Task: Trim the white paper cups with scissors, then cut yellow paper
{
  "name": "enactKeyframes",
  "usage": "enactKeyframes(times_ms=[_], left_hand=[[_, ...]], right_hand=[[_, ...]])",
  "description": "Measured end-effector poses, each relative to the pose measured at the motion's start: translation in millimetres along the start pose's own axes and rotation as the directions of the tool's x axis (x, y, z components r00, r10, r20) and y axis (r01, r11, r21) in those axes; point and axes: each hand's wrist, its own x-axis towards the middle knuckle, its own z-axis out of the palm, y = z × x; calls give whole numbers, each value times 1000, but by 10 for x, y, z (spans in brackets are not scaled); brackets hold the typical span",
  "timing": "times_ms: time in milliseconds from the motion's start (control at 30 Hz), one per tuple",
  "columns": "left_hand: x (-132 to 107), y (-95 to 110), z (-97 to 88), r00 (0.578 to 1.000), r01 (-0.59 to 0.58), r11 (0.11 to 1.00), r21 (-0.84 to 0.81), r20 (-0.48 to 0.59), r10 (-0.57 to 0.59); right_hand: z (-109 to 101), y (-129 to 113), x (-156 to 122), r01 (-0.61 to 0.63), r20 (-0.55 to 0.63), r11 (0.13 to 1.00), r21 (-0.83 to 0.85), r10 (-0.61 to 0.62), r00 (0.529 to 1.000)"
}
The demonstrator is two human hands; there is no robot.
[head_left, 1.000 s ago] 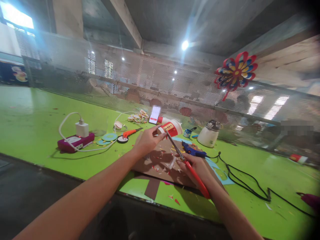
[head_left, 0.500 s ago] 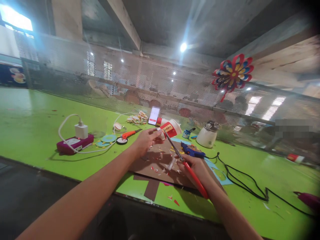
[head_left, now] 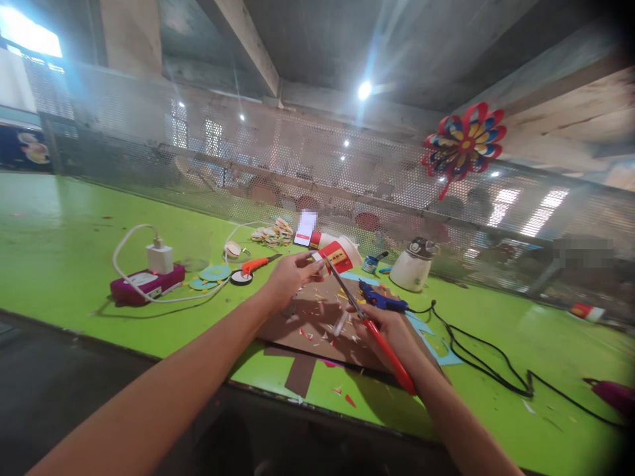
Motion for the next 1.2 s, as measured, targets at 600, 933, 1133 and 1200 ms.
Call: enactKeyframes(times_ms=[600,933,1133,1200], left_hand=[[27,-124,-39,997,-18,996,84,-67,23],[40,19,-94,984,178,971,-160,54,-171],[74,-5,-113,985,173,961,-215,18,-174],[70,-13,-99,983,181,960,-212,17,-182]], right_hand=[[14,-7,-10,-37,-15,999,-15,36,999],[28,32,-5,4,1,998,-65,-4,1000],[1,-18,-2,6,4,998,-64,-6,1000],[7,2,3,5,2,998,-58,-5,1000]])
